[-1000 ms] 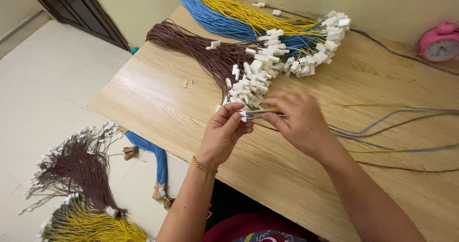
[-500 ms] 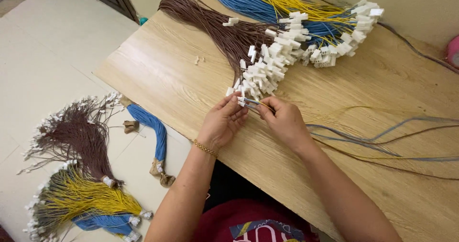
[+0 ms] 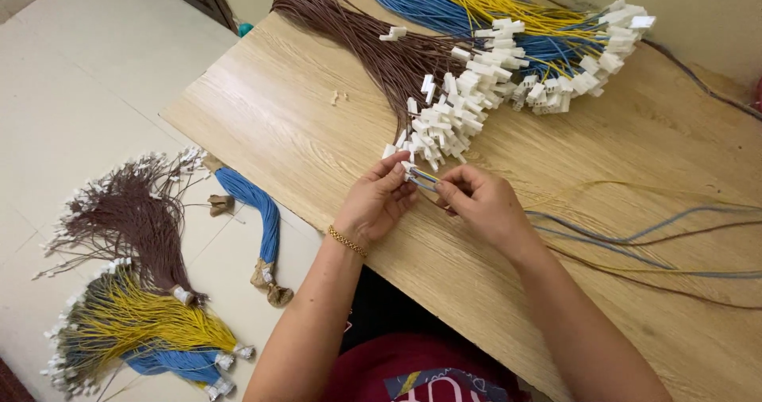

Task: Manually inserting pre-stripped electrical wires into multi-pin connector housings and using a small tool for precise placement.

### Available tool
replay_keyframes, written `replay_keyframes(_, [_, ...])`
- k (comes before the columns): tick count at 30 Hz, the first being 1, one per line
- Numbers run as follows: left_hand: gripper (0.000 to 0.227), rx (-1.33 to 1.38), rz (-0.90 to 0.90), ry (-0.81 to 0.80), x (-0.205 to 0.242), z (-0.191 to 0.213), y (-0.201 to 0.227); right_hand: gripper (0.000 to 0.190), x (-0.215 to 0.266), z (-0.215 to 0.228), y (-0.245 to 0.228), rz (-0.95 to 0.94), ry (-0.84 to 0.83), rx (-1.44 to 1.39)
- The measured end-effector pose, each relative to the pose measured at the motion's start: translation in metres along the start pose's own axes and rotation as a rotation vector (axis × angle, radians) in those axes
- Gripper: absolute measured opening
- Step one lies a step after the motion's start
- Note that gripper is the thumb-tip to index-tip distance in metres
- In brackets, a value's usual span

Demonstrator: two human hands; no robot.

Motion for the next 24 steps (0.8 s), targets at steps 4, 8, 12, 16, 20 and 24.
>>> replay_keyframes(4, [0.03, 0.025, 0.017, -0.05, 0.002, -0.003, 0.0, 0.025, 0.006, 0.005, -0.009, 0.017, 0.081, 0.156])
replay_keyframes(8, [0.029, 0.031, 0.023, -0.018, 0.007, -0.005, 0.001, 0.026, 0.011, 0.011, -0.014, 0.032, 0.128, 0.3])
replay_keyframes(12, [0.029, 0.036, 0.019, -0.029, 0.005, -0.003, -0.001, 0.026, 0.011, 0.012, -0.014, -0.039, 0.102, 0.282])
replay_keyframes(16, [0.029, 0.029, -0.001, -0.022, 0.005, -0.004, 0.003, 0.027, -0.001, 0.021, -0.004, 0.031, 0.165, 0.337])
replay_keyframes(20, [0.031, -0.007, -0.034, 0.096, 0.013, 0.005, 0.015, 0.024, -0.009, 0.036, -0.002, 0.05, 0.223, 0.681])
replay_keyframes(24, [0.029, -0.047, -0.104, 0.133, 0.014, 0.022, 0.03, 0.024, -0.019, 0.021, -0.022, 0.34, 0.184, 0.882])
Point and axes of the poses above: each hand's wrist, its own x-axis away from the middle knuckle, its own z-axis out of the back of the hand, y = z × x, the point moved 9 cm from there along -x, towards the middle knuckle, and after that the axes turned 5 degrees about -z, right-handed, at the moved point
